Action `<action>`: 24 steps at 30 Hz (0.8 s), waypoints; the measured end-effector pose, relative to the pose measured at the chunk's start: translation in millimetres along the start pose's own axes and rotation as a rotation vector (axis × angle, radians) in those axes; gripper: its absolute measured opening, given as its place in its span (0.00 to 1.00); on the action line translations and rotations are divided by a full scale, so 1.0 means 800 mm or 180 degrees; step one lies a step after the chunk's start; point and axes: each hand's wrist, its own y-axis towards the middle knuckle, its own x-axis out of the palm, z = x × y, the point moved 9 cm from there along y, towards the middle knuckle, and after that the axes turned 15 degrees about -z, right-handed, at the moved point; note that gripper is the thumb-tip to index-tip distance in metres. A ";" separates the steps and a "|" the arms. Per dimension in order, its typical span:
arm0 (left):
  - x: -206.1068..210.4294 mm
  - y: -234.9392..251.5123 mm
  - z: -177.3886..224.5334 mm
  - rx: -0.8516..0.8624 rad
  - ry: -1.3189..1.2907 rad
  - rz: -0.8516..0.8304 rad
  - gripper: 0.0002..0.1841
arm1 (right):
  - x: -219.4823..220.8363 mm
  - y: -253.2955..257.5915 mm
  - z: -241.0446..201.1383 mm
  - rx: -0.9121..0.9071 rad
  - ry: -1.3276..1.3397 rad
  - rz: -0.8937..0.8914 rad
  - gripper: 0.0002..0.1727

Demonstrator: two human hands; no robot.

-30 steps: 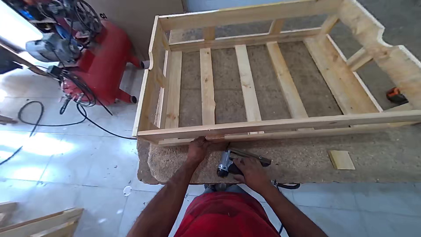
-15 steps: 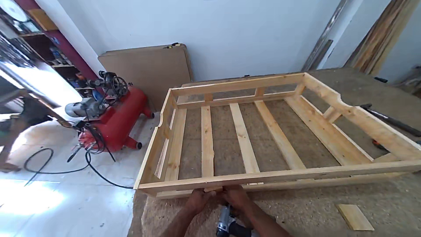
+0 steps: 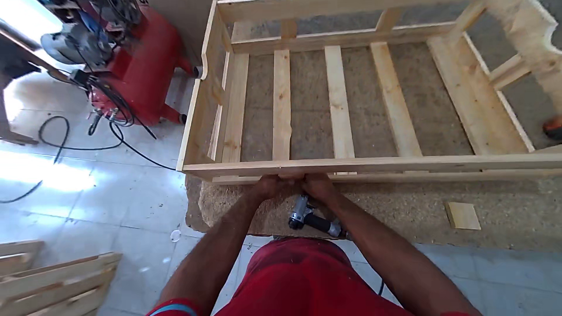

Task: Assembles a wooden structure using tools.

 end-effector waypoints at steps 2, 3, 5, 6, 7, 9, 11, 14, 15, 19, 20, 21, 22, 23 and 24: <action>-0.004 -0.005 0.006 0.0023 -0.0012 0.0024 0.33 | -0.002 0.000 -0.001 0.0000 -0.0006 0.0066 0.23; -0.004 -0.006 0.006 0.0035 -0.0035 0.0059 0.33 | -0.001 0.000 0.000 -0.0011 -0.0015 0.0073 0.24; -0.005 -0.007 0.009 0.0181 -0.0140 0.0142 0.31 | -0.002 0.000 0.000 -0.0072 -0.0030 0.0098 0.23; -0.008 -0.009 0.010 0.0291 -0.0222 0.0213 0.30 | -0.003 0.000 0.000 -0.0102 -0.0029 0.0121 0.23; -0.010 -0.009 0.011 0.0438 -0.0270 0.0309 0.29 | -0.003 0.000 0.000 -0.0112 -0.0014 0.0112 0.24; -0.010 -0.006 0.007 0.0476 0.0067 0.0462 0.29 | -0.004 0.000 0.000 -0.0105 0.0000 0.0103 0.25; -0.005 -0.001 0.000 0.0440 0.0481 0.0685 0.25 | -0.003 -0.002 -0.001 -0.0087 -0.0012 0.0099 0.25; -0.003 0.004 0.004 0.0544 0.0799 0.0807 0.24 | -0.001 -0.002 -0.001 0.0015 -0.0071 0.0077 0.27; -0.002 0.004 0.005 0.0565 0.0878 0.0835 0.24 | 0.001 -0.001 0.001 0.0022 -0.0099 0.0132 0.27; -0.007 0.003 0.009 0.0675 0.0800 0.0958 0.24 | -0.008 0.004 0.000 -0.0055 0.0107 0.0201 0.28; -0.007 0.003 0.010 0.0707 0.0751 0.0975 0.24 | -0.009 0.004 0.000 -0.0030 0.0164 0.0144 0.28; -0.007 0.002 0.010 0.0747 0.0679 0.0963 0.25 | -0.007 0.003 0.000 0.0007 0.0204 0.0067 0.28; -0.008 0.001 0.009 0.0795 0.0569 0.0936 0.25 | -0.004 0.003 0.001 0.0049 0.0207 -0.0007 0.28; -0.011 -0.001 0.008 0.0829 0.0404 0.0867 0.25 | -0.003 0.004 0.002 0.0077 0.0212 -0.0023 0.29; -0.014 -0.005 0.009 0.0882 0.0176 0.0791 0.26 | -0.002 0.006 0.003 0.0098 0.0209 -0.0004 0.29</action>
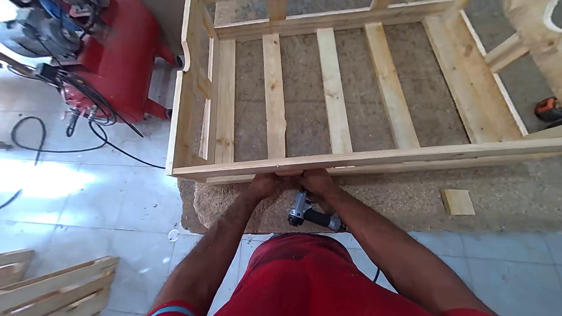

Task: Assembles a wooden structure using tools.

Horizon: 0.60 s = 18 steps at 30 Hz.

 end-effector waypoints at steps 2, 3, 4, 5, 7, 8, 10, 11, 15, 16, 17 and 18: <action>-0.002 -0.006 -0.001 0.0141 -0.0661 0.0001 0.26 | -0.001 0.000 0.001 -0.0015 0.0018 0.0121 0.29; 0.000 -0.008 -0.001 0.0253 -0.0888 0.0057 0.24 | 0.000 -0.001 0.001 -0.0006 -0.0035 0.0152 0.30; 0.002 -0.011 0.001 0.0355 -0.0984 0.0131 0.23 | 0.002 -0.002 0.001 0.0022 -0.0144 0.0158 0.31; 0.003 -0.014 0.003 0.0425 -0.0985 0.0212 0.23 | 0.005 -0.003 0.000 0.0055 -0.0220 0.0131 0.31; 0.002 -0.015 0.006 0.0480 -0.0782 0.0386 0.24 | 0.006 -0.002 -0.001 0.0099 -0.0325 0.0132 0.30; 0.000 -0.014 0.009 0.0492 -0.0666 0.0484 0.25 | 0.006 -0.001 0.000 0.0110 -0.0338 0.0127 0.30; -0.001 -0.011 0.011 0.0378 -0.0591 0.0557 0.23 | 0.006 0.000 0.002 0.0149 -0.0315 0.0068 0.30; -0.002 -0.009 0.011 0.0332 -0.0587 0.0572 0.21 | 0.006 0.001 0.003 0.0148 -0.0292 0.0047 0.30; -0.006 -0.005 0.004 0.0441 -0.0414 0.0542 0.19 | 0.006 0.000 0.000 0.0017 -0.0299 0.0153 0.29; -0.005 -0.003 -0.001 0.0362 -0.0368 0.0444 0.18 | 0.005 -0.002 -0.001 -0.0018 -0.0290 0.0203 0.28; -0.004 -0.002 -0.004 0.0319 -0.0337 0.0412 0.18 | 0.004 -0.003 -0.002 -0.0044 -0.0302 0.0253 0.28; -0.004 -0.001 -0.004 0.0351 -0.0382 0.0434 0.18 | 0.003 -0.004 -0.002 -0.0071 -0.0308 0.0285 0.28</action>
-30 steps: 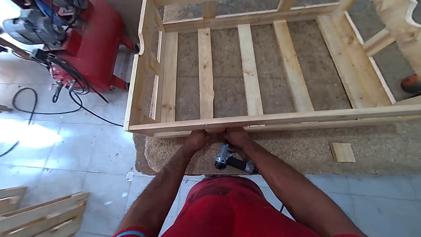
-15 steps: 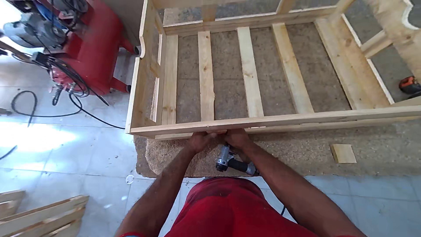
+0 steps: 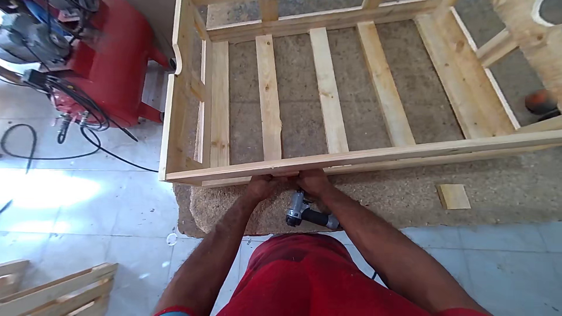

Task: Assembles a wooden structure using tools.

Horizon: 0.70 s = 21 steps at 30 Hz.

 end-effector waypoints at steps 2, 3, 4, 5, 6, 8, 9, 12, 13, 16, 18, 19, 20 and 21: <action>-0.001 0.000 0.004 0.0106 -0.0185 0.0096 0.16 | -0.003 0.001 0.000 -0.0026 0.0004 0.0017 0.27; -0.001 0.000 0.006 0.0066 -0.0209 0.0093 0.16 | -0.002 0.001 0.000 -0.0024 0.0014 -0.0004 0.27; -0.002 0.000 0.008 0.0009 -0.0199 0.0078 0.15 | 0.000 0.004 0.002 0.0005 0.0031 -0.0086 0.27; -0.003 0.001 0.009 -0.0030 -0.0213 0.0081 0.15 | 0.002 0.006 0.003 0.0052 0.0086 -0.0206 0.28; -0.004 0.000 0.010 -0.0026 -0.0268 0.0118 0.16 | 0.002 0.008 0.005 0.0098 0.0181 -0.0295 0.29; -0.005 -0.003 0.015 0.0036 -0.0274 0.0222 0.17 | 0.004 0.008 0.006 0.0166 0.0229 -0.0399 0.29; -0.006 -0.004 0.018 0.0086 -0.0245 0.0263 0.17 | 0.004 0.009 0.006 0.0186 0.0198 -0.0426 0.29; -0.006 -0.005 0.019 0.0045 -0.0147 0.0199 0.15 | 0.007 0.004 0.003 0.0207 0.0127 -0.0492 0.30; -0.006 -0.005 0.018 0.0006 -0.0148 0.0158 0.16 | 0.006 -0.006 0.000 0.0207 0.0133 -0.0409 0.29; -0.007 0.001 0.012 -0.0269 -0.0103 -0.0106 0.17 | -0.008 -0.077 -0.015 0.0269 0.0276 0.0295 0.29; -0.009 0.005 0.015 -0.0389 -0.0046 -0.0400 0.18 | 0.032 -0.133 -0.010 0.0542 0.0336 0.0092 0.29; -0.009 0.006 0.017 -0.0445 0.0027 -0.0567 0.19 | 0.065 -0.151 -0.005 0.0690 0.0264 -0.0258 0.34; -0.008 0.008 0.017 -0.0519 0.0126 -0.0753 0.21 | 0.096 -0.162 0.000 0.0798 0.0123 -0.0529 0.39; -0.004 0.010 0.015 -0.0548 0.0217 -0.0905 0.22 | 0.116 -0.168 0.003 0.0862 -0.0043 -0.0589 0.42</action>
